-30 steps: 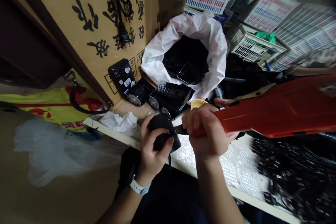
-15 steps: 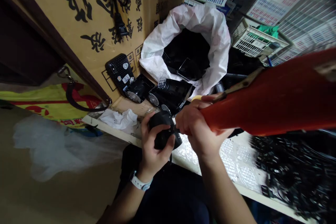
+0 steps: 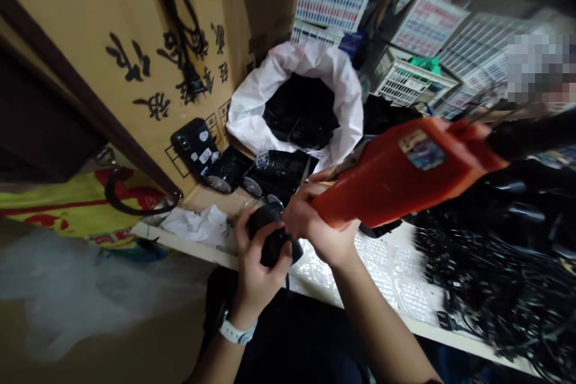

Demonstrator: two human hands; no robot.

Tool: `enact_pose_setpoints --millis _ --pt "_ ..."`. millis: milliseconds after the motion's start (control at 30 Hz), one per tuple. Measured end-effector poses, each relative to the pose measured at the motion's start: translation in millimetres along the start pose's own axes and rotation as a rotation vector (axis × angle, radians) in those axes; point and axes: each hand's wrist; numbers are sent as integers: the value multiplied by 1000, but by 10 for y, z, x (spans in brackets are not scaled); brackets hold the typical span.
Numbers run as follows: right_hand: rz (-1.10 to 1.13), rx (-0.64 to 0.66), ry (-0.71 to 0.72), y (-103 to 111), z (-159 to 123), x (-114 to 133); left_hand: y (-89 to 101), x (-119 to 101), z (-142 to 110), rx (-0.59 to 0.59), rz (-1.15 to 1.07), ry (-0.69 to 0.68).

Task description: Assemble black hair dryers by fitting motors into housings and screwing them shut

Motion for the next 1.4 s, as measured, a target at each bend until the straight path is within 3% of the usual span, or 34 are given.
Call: enact_pose_setpoints --millis 67,133,267,400,467,567,633,767,833,1067,1267,1400 --pt "86 -85 67 153 -2 16 15 3 19 8 26 12" --pt "114 -312 128 421 -22 11 29 17 41 -1 35 32" --pt "-145 -717 162 1204 -144 -81 46 51 74 -64 -2 92" --pt "-318 -878 58 1883 -336 -227 36 62 66 -108 -20 112" --pt "-445 -904 33 2036 -464 -293 25 65 54 -118 -30 104" --pt "-841 -1006 75 1999 -720 -404 21 77 39 -118 -61 101" --pt "-1125 -910 101 1859 -906 -507 33 93 32 -125 -90 102" --pt "-1303 -205 -56 1584 -1111 -751 57 154 19 -129 -148 120" --pt "-1326 -69 -188 1508 -1088 -828 58 190 14 -117 -179 143" --pt "-1415 -55 -440 1377 -848 -780 50 224 18 -95 -197 130" --pt "-1343 -48 -320 1243 -863 -777 69 247 22 -83 -216 97" --pt "-1280 19 -340 1139 -845 -765 67 256 14 -91 -229 105"
Point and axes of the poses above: each hand's wrist, its own z-axis towards the middle knuckle, its own y-axis out of the back of the hand, x = y × z, and after that the axes turned 9 degrees about -z, right-handed
